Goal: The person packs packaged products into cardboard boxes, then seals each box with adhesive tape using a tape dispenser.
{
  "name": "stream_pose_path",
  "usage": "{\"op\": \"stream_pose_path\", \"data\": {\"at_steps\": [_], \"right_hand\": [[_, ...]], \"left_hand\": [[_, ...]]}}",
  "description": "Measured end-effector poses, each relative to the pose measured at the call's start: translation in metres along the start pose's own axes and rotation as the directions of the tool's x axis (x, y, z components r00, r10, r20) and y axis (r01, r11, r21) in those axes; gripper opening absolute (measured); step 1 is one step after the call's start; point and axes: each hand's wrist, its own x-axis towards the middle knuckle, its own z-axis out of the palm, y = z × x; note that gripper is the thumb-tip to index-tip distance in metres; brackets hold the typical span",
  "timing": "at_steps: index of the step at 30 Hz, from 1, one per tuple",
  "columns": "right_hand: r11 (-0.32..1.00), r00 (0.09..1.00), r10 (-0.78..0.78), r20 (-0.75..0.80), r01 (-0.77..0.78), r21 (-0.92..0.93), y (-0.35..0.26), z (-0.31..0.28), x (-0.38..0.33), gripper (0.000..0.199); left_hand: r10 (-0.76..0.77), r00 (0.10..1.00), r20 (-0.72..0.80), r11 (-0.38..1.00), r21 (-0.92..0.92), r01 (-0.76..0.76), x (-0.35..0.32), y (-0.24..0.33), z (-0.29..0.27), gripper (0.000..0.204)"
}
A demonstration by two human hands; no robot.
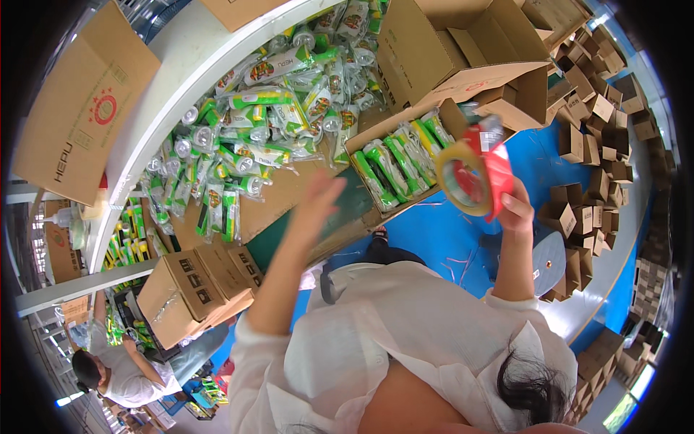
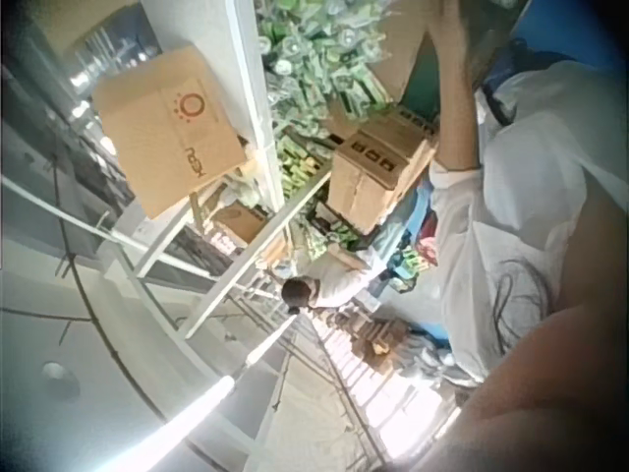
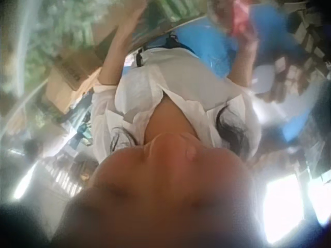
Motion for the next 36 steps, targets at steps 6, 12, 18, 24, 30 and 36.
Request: {"op": "stream_pose_path", "data": {"at_steps": [6,12,18,24,30,36], "right_hand": [[0.964,0.958,-0.056,-0.281,-0.022,-0.267,-0.017,-0.02,-0.035,0.049],[0.862,0.912,-0.055,-0.407,-0.162,-0.48,0.016,-0.039,-0.024,0.034],[0.334,0.973,0.068,-0.22,-0.23,-0.914,0.076,-0.033,0.041,0.036],[-0.165,0.961,0.275,-0.018,0.029,-0.986,0.143,-0.018,0.109,0.03],[-0.245,0.983,0.13,0.13,0.159,-0.956,0.193,0.009,0.12,0.047],[0.804,0.968,0.171,0.182,-0.03,-0.594,0.23,0.153,0.121,0.05]], "left_hand": [[0.086,0.99,-0.114,0.848,0.529,-0.013,0.087,-0.082,0.069,0.072],[0.096,0.995,-0.036,0.952,0.296,-0.081,0.082,-0.108,0.001,0.032],[0.069,0.99,-0.126,0.989,0.141,-0.051,0.0,-0.083,-0.115,0.027],[0.039,0.939,-0.342,0.908,0.403,0.109,-0.066,-0.107,-0.207,0.031],[0.07,0.823,-0.564,0.623,0.669,0.405,-0.078,-0.131,-0.174,0.044],[0.137,0.768,-0.625,0.924,0.36,0.127,-0.073,-0.177,-0.203,0.044]]}}
